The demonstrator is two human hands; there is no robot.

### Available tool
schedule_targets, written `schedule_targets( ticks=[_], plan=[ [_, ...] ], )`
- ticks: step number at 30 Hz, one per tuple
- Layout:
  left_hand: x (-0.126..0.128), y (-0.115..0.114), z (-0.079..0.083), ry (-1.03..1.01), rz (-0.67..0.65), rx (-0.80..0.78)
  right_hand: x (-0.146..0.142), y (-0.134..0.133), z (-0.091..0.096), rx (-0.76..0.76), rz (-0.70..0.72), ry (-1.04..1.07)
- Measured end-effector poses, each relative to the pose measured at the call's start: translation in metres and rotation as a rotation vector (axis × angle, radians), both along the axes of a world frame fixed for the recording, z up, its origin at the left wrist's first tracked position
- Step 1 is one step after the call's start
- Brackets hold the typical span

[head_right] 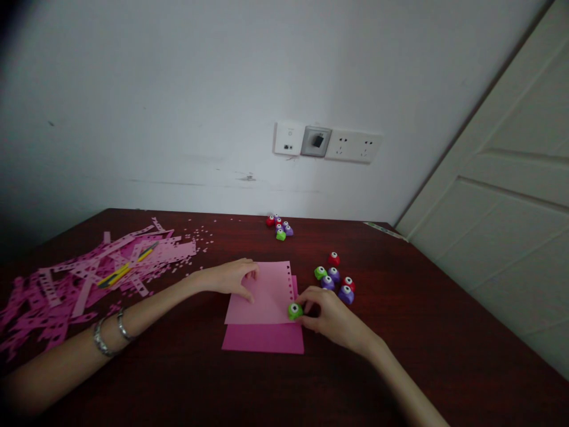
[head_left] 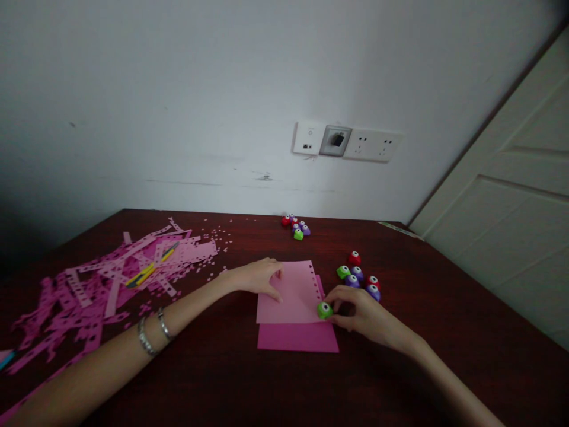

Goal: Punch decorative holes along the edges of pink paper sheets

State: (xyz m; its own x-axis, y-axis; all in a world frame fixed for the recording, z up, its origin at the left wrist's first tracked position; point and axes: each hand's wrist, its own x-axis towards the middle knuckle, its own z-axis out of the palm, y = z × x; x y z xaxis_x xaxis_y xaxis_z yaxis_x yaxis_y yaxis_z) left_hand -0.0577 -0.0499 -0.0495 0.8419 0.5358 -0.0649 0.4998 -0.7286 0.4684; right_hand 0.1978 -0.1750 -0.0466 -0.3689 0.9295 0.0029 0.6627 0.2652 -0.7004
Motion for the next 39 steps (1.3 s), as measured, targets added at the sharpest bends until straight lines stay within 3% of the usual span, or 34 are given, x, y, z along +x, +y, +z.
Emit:
schedule_targets(
  ticks=[10, 13, 20, 30, 35, 39],
  plan=[
    [0.012, -0.006, 0.019, -0.307, 0.133, -0.126, 0.002, 0.009, 0.015, -0.285, -0.188, 0.127],
    [0.022, -0.014, 0.023, -0.247, 0.099, -0.283, 0.003, 0.014, 0.021, -0.371, -0.220, 0.078],
    [0.049, -0.031, 0.022, -0.075, 0.070, -0.639, -0.002, 0.016, 0.024, -0.594, -0.145, 0.006],
    [0.078, -0.032, 0.014, 0.153, 0.024, -0.922, 0.000, 0.023, 0.017, -0.729, -0.126, -0.015],
    [0.084, -0.025, 0.009, 0.196, -0.024, -1.002, -0.003, 0.028, 0.020, -0.802, -0.078, 0.007],
    [0.087, -0.023, 0.010, 0.203, 0.011, -1.035, -0.009, 0.033, 0.027, -0.836, -0.071, -0.023]
  ],
)
